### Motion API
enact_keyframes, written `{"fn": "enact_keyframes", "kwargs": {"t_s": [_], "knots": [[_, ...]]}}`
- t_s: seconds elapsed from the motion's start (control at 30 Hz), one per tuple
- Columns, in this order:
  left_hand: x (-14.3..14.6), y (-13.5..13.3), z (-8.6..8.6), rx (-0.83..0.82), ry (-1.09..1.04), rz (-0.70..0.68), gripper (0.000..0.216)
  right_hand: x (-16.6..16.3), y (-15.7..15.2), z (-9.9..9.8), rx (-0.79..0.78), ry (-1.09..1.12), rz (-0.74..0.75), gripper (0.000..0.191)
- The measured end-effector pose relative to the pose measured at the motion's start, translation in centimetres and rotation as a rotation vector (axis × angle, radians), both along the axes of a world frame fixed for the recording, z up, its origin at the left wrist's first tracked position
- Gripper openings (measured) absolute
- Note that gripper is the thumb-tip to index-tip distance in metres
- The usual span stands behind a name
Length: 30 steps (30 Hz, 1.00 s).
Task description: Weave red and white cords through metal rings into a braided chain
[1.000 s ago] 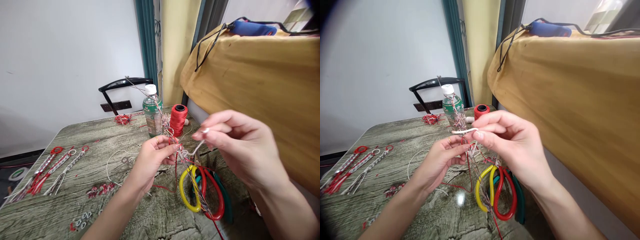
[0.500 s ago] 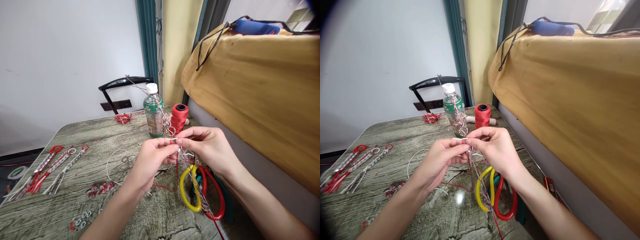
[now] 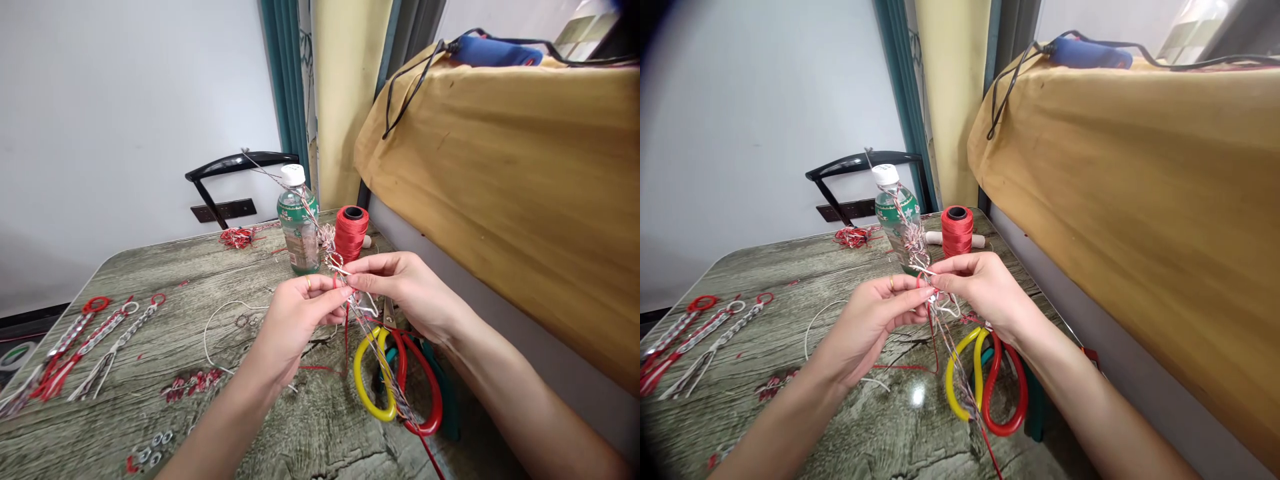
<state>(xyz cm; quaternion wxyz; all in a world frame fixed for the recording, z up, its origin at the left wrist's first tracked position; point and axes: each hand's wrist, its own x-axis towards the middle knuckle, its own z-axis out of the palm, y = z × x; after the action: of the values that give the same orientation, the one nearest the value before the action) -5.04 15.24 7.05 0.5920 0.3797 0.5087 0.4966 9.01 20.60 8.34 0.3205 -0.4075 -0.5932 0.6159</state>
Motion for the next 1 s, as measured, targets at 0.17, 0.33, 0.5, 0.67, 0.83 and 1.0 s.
{"fn": "enact_keyframes", "kwargs": {"t_s": [0.17, 0.33, 0.5, 0.67, 0.83, 1.0], "knots": [[0.1, 0.0, 0.0, -0.005, 0.01, 0.015, 0.014, 0.3, 0.3, -0.1, 0.037, -0.034, 0.014, 0.011], [0.0, 0.0, -0.1, 0.002, 0.001, 0.014, 0.013, 0.6, 0.7, -0.1, 0.026, 0.017, 0.068, 0.014], [-0.1, 0.0, -0.1, 0.001, 0.014, 0.005, 0.011, 1.3, 1.5, -0.3, 0.002, 0.035, 0.069, 0.019], [-0.2, 0.1, 0.0, -0.013, 0.021, 0.009, 0.014, 2.4, 2.6, -0.3, 0.046, 0.095, -0.088, 0.028], [-0.4, 0.0, -0.1, -0.036, 0.033, -0.019, 0.016, 3.3, 3.3, 0.5, 0.088, 0.133, -0.247, 0.028], [-0.5, 0.0, 0.0, -0.039, 0.046, -0.029, 0.014, 4.1, 3.8, 0.9, 0.153, 0.141, -0.348, 0.027]]}}
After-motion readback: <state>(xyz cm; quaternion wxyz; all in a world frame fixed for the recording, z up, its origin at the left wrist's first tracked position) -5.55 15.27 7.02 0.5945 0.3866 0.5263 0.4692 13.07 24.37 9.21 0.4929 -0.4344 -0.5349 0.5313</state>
